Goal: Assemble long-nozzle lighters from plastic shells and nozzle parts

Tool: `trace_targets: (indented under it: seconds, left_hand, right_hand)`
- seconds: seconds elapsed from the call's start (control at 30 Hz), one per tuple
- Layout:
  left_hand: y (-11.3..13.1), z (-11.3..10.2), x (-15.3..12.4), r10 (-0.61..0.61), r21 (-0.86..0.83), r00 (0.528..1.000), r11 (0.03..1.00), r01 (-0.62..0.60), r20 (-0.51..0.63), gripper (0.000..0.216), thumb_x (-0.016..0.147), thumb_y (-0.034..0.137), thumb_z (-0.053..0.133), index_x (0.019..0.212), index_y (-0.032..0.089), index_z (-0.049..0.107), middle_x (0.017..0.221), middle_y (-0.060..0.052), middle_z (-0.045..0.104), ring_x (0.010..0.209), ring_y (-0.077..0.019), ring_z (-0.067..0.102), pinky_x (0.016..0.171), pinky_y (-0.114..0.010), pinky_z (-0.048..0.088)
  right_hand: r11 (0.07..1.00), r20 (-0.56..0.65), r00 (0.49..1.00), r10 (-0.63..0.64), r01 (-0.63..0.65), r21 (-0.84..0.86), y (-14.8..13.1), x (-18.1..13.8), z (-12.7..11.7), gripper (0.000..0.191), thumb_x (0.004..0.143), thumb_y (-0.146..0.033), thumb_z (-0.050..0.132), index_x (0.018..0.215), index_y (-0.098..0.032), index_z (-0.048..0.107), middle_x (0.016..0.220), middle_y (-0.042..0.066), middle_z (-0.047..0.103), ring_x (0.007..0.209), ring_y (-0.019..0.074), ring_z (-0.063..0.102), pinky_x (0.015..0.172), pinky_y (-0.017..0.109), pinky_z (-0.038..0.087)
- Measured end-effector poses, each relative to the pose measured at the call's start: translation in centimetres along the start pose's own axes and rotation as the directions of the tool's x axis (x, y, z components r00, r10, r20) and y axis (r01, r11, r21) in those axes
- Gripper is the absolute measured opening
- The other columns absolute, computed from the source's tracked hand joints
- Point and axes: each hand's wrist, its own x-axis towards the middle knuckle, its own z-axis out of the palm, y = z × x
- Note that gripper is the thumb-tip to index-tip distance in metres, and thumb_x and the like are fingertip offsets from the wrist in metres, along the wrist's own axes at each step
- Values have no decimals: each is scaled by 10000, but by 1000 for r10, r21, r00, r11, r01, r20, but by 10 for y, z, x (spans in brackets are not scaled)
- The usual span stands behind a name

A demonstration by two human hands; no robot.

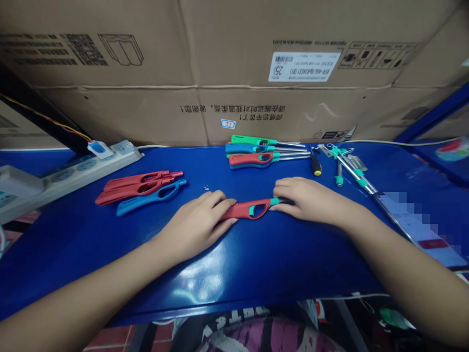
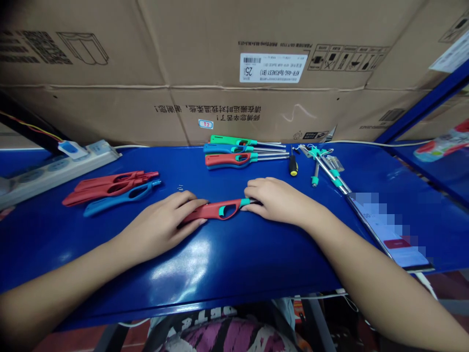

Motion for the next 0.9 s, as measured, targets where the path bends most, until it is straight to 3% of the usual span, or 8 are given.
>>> trace_targets:
  seconds: [0.17,0.27,0.37,0.47,0.57,0.7,0.8,0.9]
  left_hand:
    - [0,-1,-1,-37,20,999,999,37,-3,340,1010,341,517,1292,169,597,1174,-111,621,1018,-282,650,867,-438,572]
    - [-1,-1,-2,-52,-65,999,996,53,17,338,1011,340,517,1295,174,597,1176,-104,613,1015,-259,656,899,-418,567]
    - [0,-1,-3,-57,-144,998,988,59,22,341,1009,320,517,1305,169,592,1183,-102,603,1007,-242,654,925,-408,558]
    - [0,0,-3,-46,-180,999,983,46,9,355,1004,279,508,1330,156,579,1191,-109,598,1040,-244,639,949,-415,551]
    - [1,0,-4,-19,-194,999,981,13,-26,374,982,221,511,1342,138,568,1211,-120,599,1091,-247,620,977,-411,543]
    - [2,1,-5,11,-209,999,978,-20,-43,402,951,159,512,1349,139,563,1222,-129,603,1119,-250,607,993,-411,542]
    - [2,2,-6,6,-218,999,976,-15,-43,405,951,141,503,1352,143,561,1227,-136,606,1131,-262,602,1005,-435,539]
    - [2,3,-6,10,-232,999,973,-19,-39,388,969,142,490,1350,137,561,1224,-140,605,1129,-265,600,1006,-445,537]
  right_hand:
    - [993,77,992,100,-105,60,14,-7,-11,327,948,-511,600,860,-197,633,889,53,614,791,203,571,687,309,405]
    - [963,-14,966,256,-254,89,26,-10,-15,401,939,-594,557,948,-202,644,983,80,624,870,230,604,753,329,463]
    - [837,-220,821,526,-546,-35,41,-12,-11,424,975,-509,499,1128,-134,627,1138,182,595,995,305,626,885,413,488]
    - [656,-204,659,724,-749,-95,58,-12,-3,532,941,-450,550,1343,-101,559,1345,268,502,1058,363,644,911,472,500]
    - [617,-122,621,774,-783,-74,74,-13,1,516,944,-395,534,1405,-167,568,1378,232,542,1100,353,649,933,467,502]
    - [604,-161,602,782,-796,-42,82,-15,-6,408,925,-240,472,1260,-154,688,1136,172,710,1062,323,670,940,425,502]
    - [610,-320,569,758,-791,37,74,-16,-16,383,936,-255,413,1148,-186,724,1127,160,713,1056,331,664,909,445,508]
    - [754,-571,544,615,-617,225,54,-12,-22,290,917,-287,467,1039,-213,719,1067,131,719,1027,326,661,908,458,507]
